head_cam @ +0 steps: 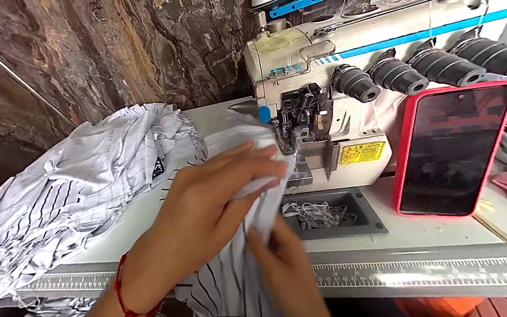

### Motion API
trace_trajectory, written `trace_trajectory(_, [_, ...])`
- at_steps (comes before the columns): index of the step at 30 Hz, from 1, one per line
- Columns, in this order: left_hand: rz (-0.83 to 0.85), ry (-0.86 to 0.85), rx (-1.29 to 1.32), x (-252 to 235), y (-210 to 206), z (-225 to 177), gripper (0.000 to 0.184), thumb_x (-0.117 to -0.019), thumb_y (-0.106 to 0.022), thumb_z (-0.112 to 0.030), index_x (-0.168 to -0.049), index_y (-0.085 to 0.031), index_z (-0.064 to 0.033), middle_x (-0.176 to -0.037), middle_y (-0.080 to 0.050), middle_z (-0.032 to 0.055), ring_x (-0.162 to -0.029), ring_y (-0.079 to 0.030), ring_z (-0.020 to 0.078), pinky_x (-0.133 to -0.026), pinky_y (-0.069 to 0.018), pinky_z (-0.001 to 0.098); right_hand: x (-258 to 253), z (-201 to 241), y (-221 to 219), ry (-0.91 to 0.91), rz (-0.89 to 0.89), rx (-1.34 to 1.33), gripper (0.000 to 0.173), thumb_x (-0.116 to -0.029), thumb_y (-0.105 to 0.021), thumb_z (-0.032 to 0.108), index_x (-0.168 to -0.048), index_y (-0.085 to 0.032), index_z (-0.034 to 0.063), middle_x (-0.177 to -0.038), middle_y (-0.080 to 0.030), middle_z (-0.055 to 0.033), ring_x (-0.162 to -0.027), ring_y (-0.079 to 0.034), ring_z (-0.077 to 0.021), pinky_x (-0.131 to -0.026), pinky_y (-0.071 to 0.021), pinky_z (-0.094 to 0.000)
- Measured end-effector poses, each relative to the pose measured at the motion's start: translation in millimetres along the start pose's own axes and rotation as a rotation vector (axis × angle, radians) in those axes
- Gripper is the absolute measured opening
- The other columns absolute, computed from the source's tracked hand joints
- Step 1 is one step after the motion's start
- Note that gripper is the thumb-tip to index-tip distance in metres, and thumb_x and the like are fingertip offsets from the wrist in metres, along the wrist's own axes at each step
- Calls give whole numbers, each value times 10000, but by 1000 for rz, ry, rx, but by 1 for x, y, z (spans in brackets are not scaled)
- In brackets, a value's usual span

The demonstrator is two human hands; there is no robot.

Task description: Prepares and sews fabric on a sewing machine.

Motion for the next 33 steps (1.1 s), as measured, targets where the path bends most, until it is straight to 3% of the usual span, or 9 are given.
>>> trace_trajectory(2, [8,-43,61,13,-9,1,195,-1031,-593,-148,-1035,-748,-30,-1086,-780,30,-1183,-690,134,-1130,-500,334,3,13,35,-3,-84,-65,122,-975,-613,34,-1079,-666,-2,-973,-713,37,-901,-675,21,-826,-579,-177])
trace_trajectory(4, [-1,-73,85,23,-20,1,189,-1038,-596,-167,-1007,-733,-41,-1077,-782,23,-1181,-689,122,-1128,-498,330,6,26,53,-5,-71,-75,109,-984,-617,40,-1012,-717,74,-880,-722,128,-786,-651,72,-730,-560,-138])
trace_trajectory(7, [-27,-76,118,29,-24,3,178,-1037,-602,-163,-995,-727,-43,-1067,-782,23,-1163,-697,117,-1108,-514,321,8,29,58,-54,51,-49,97,-947,-675,33,-1027,-729,46,-866,-729,105,-723,-635,74,-650,-543,-128])
trace_trajectory(10, [-58,-33,150,28,-20,6,157,-1027,-615,-151,-1014,-735,-50,-1063,-779,19,-1131,-709,111,-1054,-553,294,8,11,51,-21,127,15,169,-939,-731,154,-1035,-737,14,-1012,-720,-1,-914,-662,12,-807,-569,-165])
trace_trajectory(12, [-74,-15,139,28,-17,7,157,-1025,-616,-151,-1026,-741,-56,-1075,-774,12,-1114,-709,98,-1004,-573,259,6,17,51,-24,123,-20,109,-964,-681,105,-984,-738,14,-935,-720,33,-853,-657,42,-773,-565,-150])
trace_trajectory(17, [-112,32,91,38,-15,1,168,-1035,-609,-185,-1029,-737,-77,-1071,-770,-10,-1088,-707,74,-967,-581,238,23,47,76,-120,117,-96,139,-1011,-607,74,-1044,-676,189,-832,-694,195,-736,-621,106,-666,-521,-106])
trace_trajectory(21, [-93,-18,-45,50,-40,-18,173,-1059,-561,-143,-1050,-712,-59,-1059,-782,55,-1111,-718,128,-1036,-546,290,36,38,69,-253,154,-132,157,-967,-640,0,-1082,-647,106,-834,-718,154,-735,-656,64,-672,-553,-158])
trace_trajectory(24, [-91,-37,-110,53,-47,-23,155,-1054,-568,-129,-1045,-706,-59,-1068,-783,68,-1129,-715,146,-1058,-527,299,36,39,73,-236,190,-106,154,-972,-645,11,-1110,-703,48,-901,-753,121,-788,-674,60,-718,-569,-169])
trace_trajectory(33, [-103,-50,-334,33,-67,-27,169,-1027,-576,-110,-1023,-739,-65,-1026,-791,59,-1109,-726,167,-1025,-526,280,20,47,83,-95,118,34,133,-992,-624,26,-1043,-731,87,-866,-746,135,-759,-667,69,-694,-565,-150])
Point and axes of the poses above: each hand's wrist, its own x-axis away from the middle knuckle, its own y-axis out of the back of the hand, z = x × y, the point moved 5 cm from there along -x, towards the middle knuckle
